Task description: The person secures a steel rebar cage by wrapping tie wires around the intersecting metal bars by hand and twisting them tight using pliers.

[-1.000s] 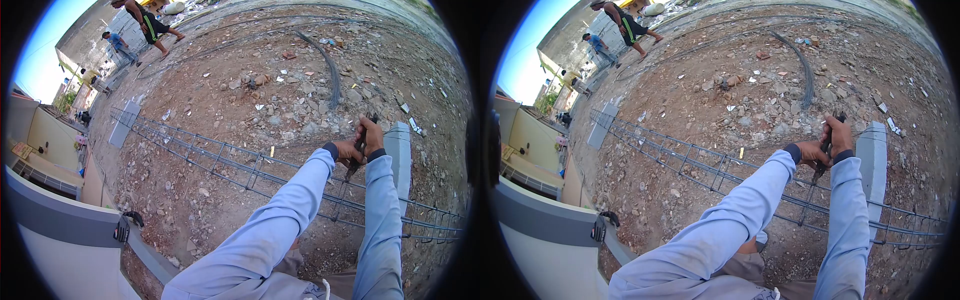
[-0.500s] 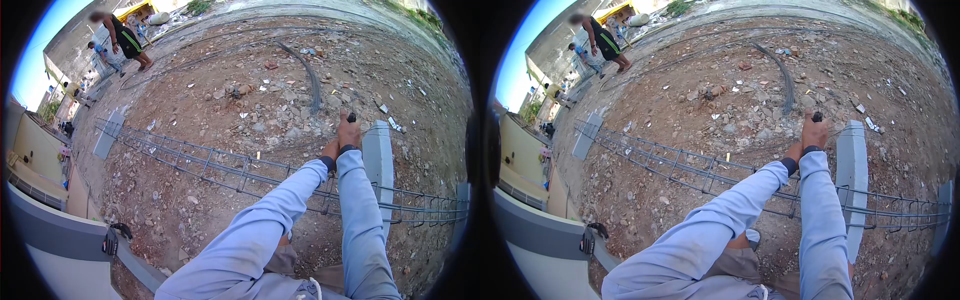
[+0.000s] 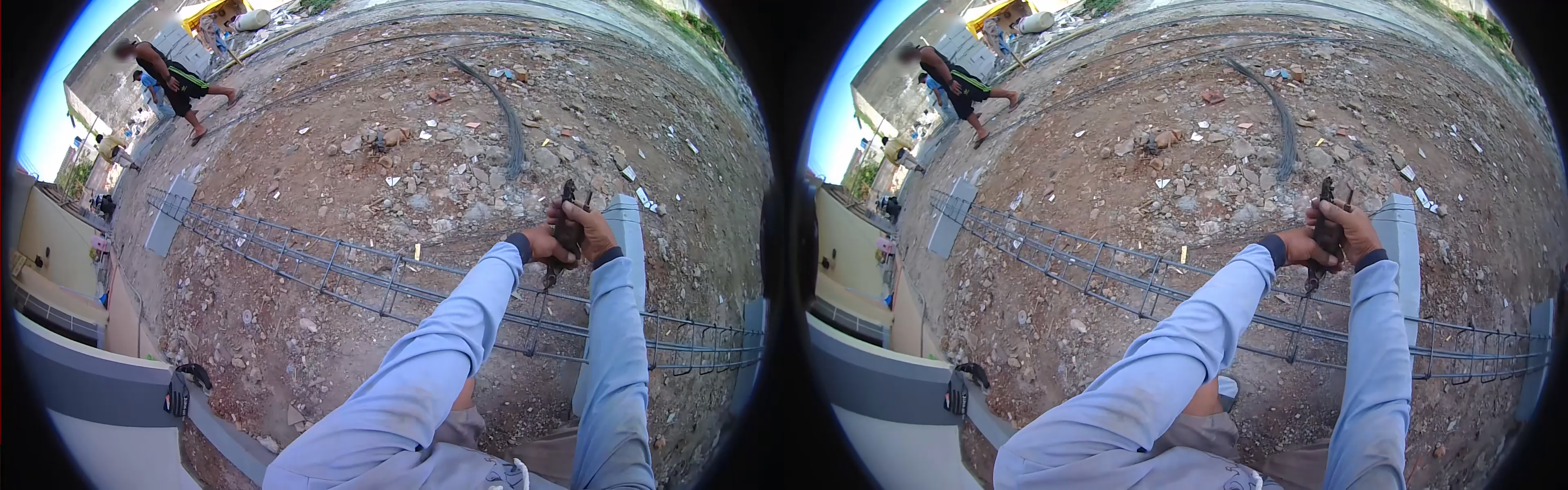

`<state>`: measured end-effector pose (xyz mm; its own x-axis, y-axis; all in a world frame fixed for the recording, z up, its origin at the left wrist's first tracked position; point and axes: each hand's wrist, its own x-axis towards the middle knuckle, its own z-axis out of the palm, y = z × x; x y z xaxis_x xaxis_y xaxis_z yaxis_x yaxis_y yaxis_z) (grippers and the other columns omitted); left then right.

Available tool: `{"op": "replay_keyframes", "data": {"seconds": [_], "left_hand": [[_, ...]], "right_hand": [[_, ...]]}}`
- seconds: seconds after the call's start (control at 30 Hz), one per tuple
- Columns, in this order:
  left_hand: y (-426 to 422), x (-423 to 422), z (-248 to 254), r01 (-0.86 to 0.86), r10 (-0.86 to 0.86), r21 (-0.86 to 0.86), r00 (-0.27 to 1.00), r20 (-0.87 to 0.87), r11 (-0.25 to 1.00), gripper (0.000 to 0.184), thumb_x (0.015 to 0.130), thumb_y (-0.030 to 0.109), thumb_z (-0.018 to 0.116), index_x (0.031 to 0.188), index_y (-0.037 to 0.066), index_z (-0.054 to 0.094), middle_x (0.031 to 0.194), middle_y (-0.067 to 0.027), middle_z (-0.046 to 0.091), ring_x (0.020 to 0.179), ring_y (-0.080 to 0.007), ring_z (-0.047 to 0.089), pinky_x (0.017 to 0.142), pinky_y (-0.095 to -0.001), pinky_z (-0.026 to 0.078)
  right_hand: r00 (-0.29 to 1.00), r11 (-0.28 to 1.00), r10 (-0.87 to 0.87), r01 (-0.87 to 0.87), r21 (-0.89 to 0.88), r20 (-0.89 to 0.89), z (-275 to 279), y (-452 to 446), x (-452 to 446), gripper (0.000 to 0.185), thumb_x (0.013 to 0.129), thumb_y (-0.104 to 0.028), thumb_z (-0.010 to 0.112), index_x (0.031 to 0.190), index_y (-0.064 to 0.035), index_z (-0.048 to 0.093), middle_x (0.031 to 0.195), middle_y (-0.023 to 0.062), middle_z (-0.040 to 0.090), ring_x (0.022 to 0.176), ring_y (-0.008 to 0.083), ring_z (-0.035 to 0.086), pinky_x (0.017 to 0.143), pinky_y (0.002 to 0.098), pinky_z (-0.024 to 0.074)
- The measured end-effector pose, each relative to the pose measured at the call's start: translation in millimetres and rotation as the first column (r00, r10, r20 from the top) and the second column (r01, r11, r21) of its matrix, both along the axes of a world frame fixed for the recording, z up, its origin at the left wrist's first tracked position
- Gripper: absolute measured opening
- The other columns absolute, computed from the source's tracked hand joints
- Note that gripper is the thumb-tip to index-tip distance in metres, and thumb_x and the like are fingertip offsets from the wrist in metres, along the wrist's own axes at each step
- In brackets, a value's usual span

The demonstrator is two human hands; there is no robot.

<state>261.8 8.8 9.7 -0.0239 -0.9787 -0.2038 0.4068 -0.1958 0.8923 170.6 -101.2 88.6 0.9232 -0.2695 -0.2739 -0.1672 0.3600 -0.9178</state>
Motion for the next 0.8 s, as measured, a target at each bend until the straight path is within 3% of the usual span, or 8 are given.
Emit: {"op": "replay_keyframes", "data": {"seconds": [0.03, 0.17, 0.37, 0.5, 0.63, 0.7, 0.73, 0.8], "left_hand": [[-1, 2, -1, 0.037, -0.038, -0.018, 0.998, -0.042, 0.999, 0.028, 0.079, 0.001, 0.065, 0.107, 0.000, 0.060, 0.101, -0.0110, 0.065, 0.095, -0.0247, 0.063, 0.090, -0.0380, 0.049], [0, 6, -4, 0.071, -0.058, 0.064, 0.980, -0.192, 0.995, 0.027, 0.079, -0.001, 0.066, 0.105, 0.000, 0.061, 0.102, -0.0113, 0.065, 0.099, -0.0253, 0.062, 0.094, -0.0391, 0.047], [4, 8, -5, 0.082, -0.057, 0.085, 0.961, -0.269, 0.993, 0.036, 0.077, -0.004, 0.067, 0.112, 0.001, 0.060, 0.109, -0.0120, 0.064, 0.103, -0.0260, 0.061, 0.097, -0.0399, 0.045], [3, 9, -5, 0.100, -0.088, 0.031, 0.957, -0.276, 0.994, 0.037, 0.078, -0.004, 0.067, 0.113, 0.002, 0.060, 0.111, -0.0114, 0.064, 0.104, -0.0253, 0.060, 0.097, -0.0399, 0.045], [6, 15, -11, 0.158, -0.154, -0.001, 0.962, -0.224, 0.987, 0.037, 0.079, 0.003, 0.069, 0.114, 0.002, 0.059, 0.110, -0.0111, 0.064, 0.104, -0.0233, 0.060, 0.095, -0.0381, 0.045], [7, 17, -11, 0.161, -0.159, 0.122, 0.987, -0.028, 0.979, 0.040, 0.078, 0.010, 0.070, 0.116, 0.003, 0.058, 0.112, -0.0111, 0.063, 0.103, -0.0211, 0.060, 0.093, -0.0358, 0.045], [7, 18, -8, 0.152, -0.167, 0.179, 0.983, 0.074, 0.972, 0.042, 0.078, 0.013, 0.071, 0.117, 0.004, 0.058, 0.113, -0.0111, 0.063, 0.103, -0.0200, 0.059, 0.092, -0.0346, 0.046], [5, 3, 9, 0.084, -0.105, 0.194, 0.989, 0.100, 0.977, 0.044, 0.079, 0.021, 0.071, 0.118, 0.004, 0.057, 0.115, -0.0119, 0.062, 0.103, -0.0192, 0.058, 0.091, -0.0334, 0.045]], "right_hand": [[0.996, 0.992, 0.074, -0.078, 0.104, 0.042, 4, -2, 1, 0.044, 0.082, -0.027, 0.068, 0.112, 0.0023, 0.056, 0.100, 0.0141, 0.064, 0.090, 0.0222, 0.063, 0.080, 0.0329, 0.0510], [0.957, 0.942, 0.240, -0.270, 0.200, 0.161, 3, -11, 9, 0.057, 0.083, -0.031, 0.065, 0.125, 0.0032, 0.048, 0.101, 0.0135, 0.063, 0.092, 0.0231, 0.063, 0.085, 0.0349, 0.0497], [0.979, 0.931, 0.101, -0.155, 0.331, 0.175, -5, 3, 18, 0.025, 0.081, -0.021, 0.063, 0.095, -0.0018, 0.053, 0.080, 0.0079, 0.057, 0.069, 0.0186, 0.058, 0.065, 0.0333, 0.0505], [0.992, 0.939, 0.052, -0.089, 0.331, 0.118, 2, 8, 20, 0.020, 0.081, -0.020, 0.064, 0.087, -0.0037, 0.053, 0.074, 0.0059, 0.056, 0.061, 0.0165, 0.055, 0.057, 0.0311, 0.0492], [0.984, 0.984, -0.173, 0.175, 0.036, -0.043, 5, 20, 27, 0.023, 0.083, -0.028, 0.064, 0.082, -0.0071, 0.055, 0.068, 0.0037, 0.054, 0.054, 0.0135, 0.051, 0.051, 0.0284, 0.0443], [0.937, 0.934, -0.337, 0.321, -0.158, -0.089, -5, 20, 39, 0.023, 0.084, -0.029, 0.064, 0.080, -0.0084, 0.055, 0.064, 0.0015, 0.052, 0.049, 0.0112, 0.049, 0.044, 0.0264, 0.0417], [0.909, 0.884, -0.393, 0.334, -0.328, -0.135, -9, 18, 44, 0.036, 0.082, -0.040, 0.065, 0.082, -0.0050, 0.059, 0.075, 0.0089, 0.060, 0.063, 0.0204, 0.060, 0.055, 0.0336, 0.0476], [0.757, 0.632, -0.628, 0.362, -0.685, -0.179, -10, 24, 53, 0.052, 0.079, -0.048, 0.066, 0.094, 0.0009, 0.057, 0.090, 0.0177, 0.062, 0.082, 0.0297, 0.061, 0.070, 0.0392, 0.0482]]}}
